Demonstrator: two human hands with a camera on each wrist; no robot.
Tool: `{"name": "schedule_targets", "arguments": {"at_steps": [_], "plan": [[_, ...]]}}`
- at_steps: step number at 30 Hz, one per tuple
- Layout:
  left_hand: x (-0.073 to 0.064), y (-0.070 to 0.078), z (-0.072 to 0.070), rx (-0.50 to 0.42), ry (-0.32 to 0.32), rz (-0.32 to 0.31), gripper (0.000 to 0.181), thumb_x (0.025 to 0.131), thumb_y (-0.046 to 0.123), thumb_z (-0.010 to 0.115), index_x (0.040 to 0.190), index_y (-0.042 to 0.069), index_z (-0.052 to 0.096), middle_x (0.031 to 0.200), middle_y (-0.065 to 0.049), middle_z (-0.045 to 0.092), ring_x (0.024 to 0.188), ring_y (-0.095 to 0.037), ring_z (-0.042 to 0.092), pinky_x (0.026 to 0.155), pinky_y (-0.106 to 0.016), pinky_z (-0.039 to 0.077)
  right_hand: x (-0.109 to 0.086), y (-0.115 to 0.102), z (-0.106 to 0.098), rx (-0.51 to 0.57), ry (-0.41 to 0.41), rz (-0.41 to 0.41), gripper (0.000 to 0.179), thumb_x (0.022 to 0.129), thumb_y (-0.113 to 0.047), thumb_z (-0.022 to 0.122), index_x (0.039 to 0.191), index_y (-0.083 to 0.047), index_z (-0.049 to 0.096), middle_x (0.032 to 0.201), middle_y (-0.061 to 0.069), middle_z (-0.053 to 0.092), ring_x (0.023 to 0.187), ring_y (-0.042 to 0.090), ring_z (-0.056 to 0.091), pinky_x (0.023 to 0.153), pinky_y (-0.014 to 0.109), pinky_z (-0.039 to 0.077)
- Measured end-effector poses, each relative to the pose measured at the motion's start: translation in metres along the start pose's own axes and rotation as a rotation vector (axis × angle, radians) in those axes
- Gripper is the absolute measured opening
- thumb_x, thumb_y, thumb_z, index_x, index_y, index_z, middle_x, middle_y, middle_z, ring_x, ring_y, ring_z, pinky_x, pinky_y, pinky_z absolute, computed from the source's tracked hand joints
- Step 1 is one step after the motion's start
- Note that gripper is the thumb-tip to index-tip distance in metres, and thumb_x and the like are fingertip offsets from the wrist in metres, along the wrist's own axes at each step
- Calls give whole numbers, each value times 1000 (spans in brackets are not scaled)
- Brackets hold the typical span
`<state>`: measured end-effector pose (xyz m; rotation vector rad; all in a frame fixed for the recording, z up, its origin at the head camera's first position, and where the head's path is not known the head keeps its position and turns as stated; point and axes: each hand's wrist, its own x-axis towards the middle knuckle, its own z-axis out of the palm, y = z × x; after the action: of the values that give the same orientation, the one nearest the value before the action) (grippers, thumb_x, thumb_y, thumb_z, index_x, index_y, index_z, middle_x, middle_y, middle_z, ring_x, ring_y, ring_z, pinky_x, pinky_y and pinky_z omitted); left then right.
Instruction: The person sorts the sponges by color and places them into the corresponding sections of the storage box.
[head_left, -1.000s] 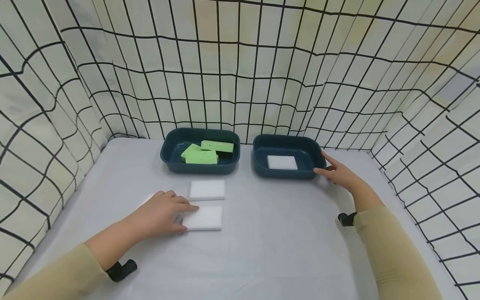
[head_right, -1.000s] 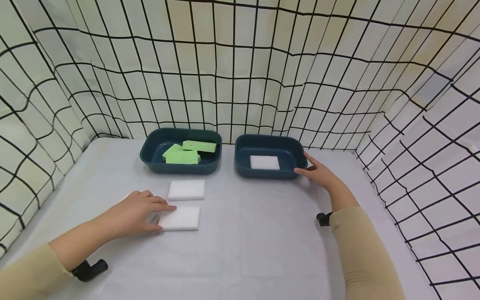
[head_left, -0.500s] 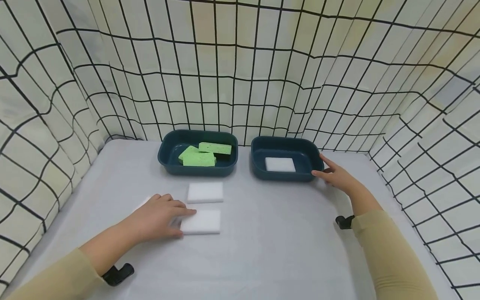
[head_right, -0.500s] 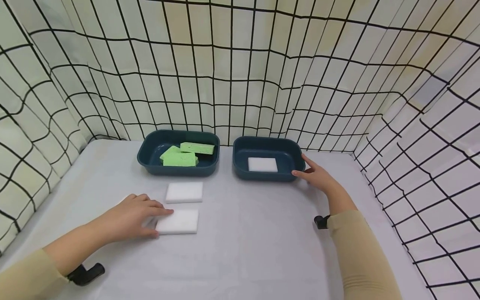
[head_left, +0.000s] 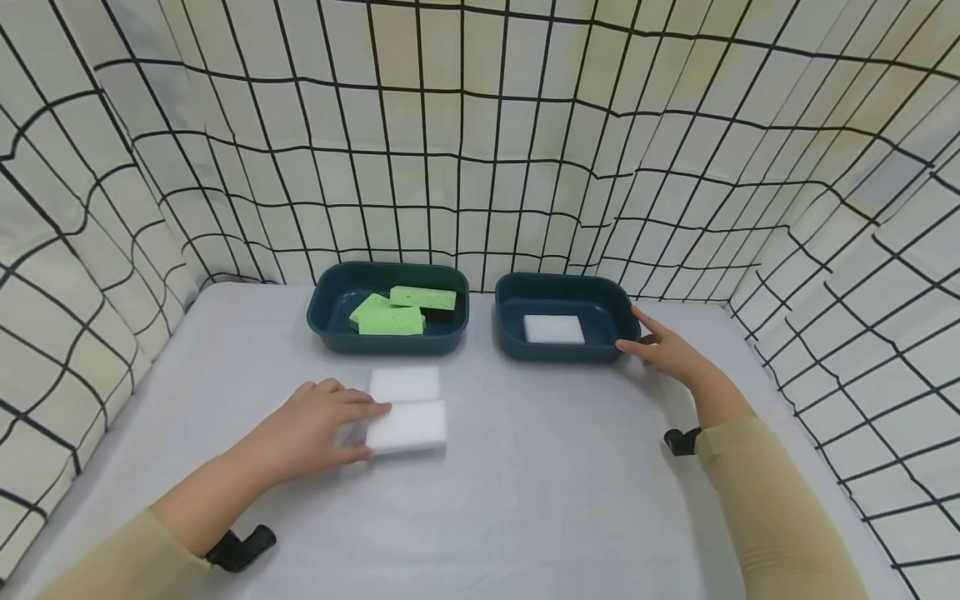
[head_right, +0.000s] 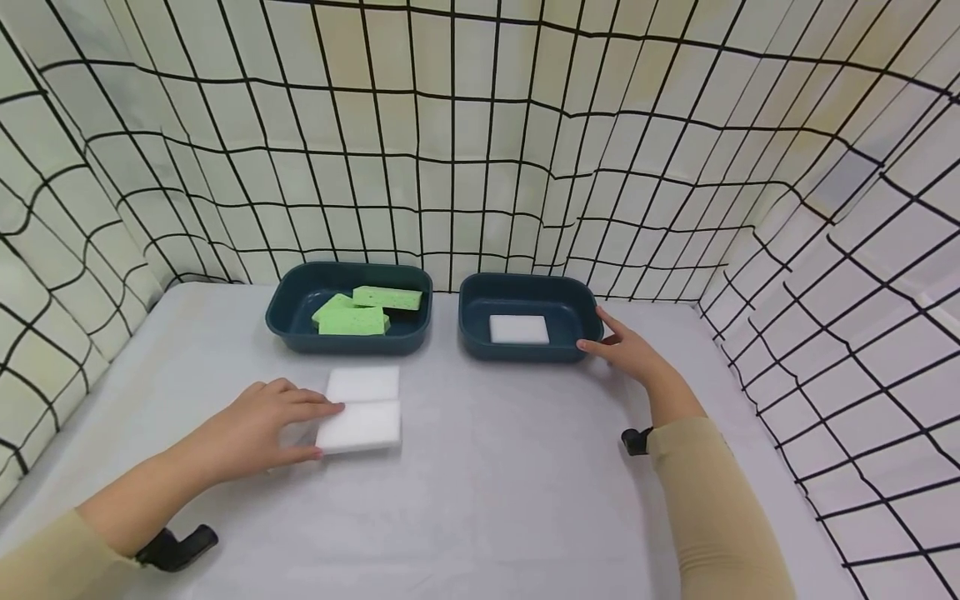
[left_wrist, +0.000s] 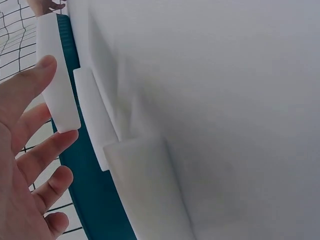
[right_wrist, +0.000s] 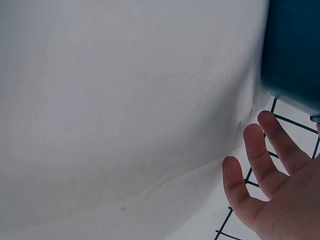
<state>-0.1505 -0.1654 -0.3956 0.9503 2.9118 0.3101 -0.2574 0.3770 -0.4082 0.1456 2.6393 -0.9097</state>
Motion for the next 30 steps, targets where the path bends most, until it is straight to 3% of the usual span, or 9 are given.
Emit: {"name": "schedule_targets", "arguments": {"at_steps": [10, 18, 22, 30], "plan": [[29, 14, -3, -19, 67, 51, 59, 78, 43, 83, 132, 23, 67, 124, 0, 67, 109, -26, 54, 94, -49, 43, 0, 2, 2, 1, -10, 2, 98, 89, -64, 61, 160, -36, -1, 143, 25, 44, 111, 36, 56, 101, 59, 40], [64, 25, -11, -15, 84, 31, 59, 82, 48, 79, 135, 28, 64, 131, 0, 64, 112, -27, 53, 92, -49, 42, 4, 2, 2, -11, -2, 5, 98, 89, -65, 61, 159, -37, -1, 141, 25, 46, 107, 34, 56, 99, 59, 40], [88, 36, -17, -36, 89, 26, 58, 84, 48, 77, 137, 28, 63, 133, -1, 62, 115, -30, 52, 94, -50, 42, 3, 1, 1, -13, -1, -5, 96, 90, -62, 61, 160, -37, 0, 140, 24, 47, 106, 34, 56, 98, 58, 40], [152, 62, -19, -77, 90, 21, 59, 89, 53, 69, 142, 32, 56, 139, 0, 58, 119, -29, 49, 103, -50, 37, -1, -2, -2, 22, -12, 13, 95, 91, -60, 62, 160, -37, 1, 142, 24, 46, 112, 35, 56, 102, 61, 38]]}}
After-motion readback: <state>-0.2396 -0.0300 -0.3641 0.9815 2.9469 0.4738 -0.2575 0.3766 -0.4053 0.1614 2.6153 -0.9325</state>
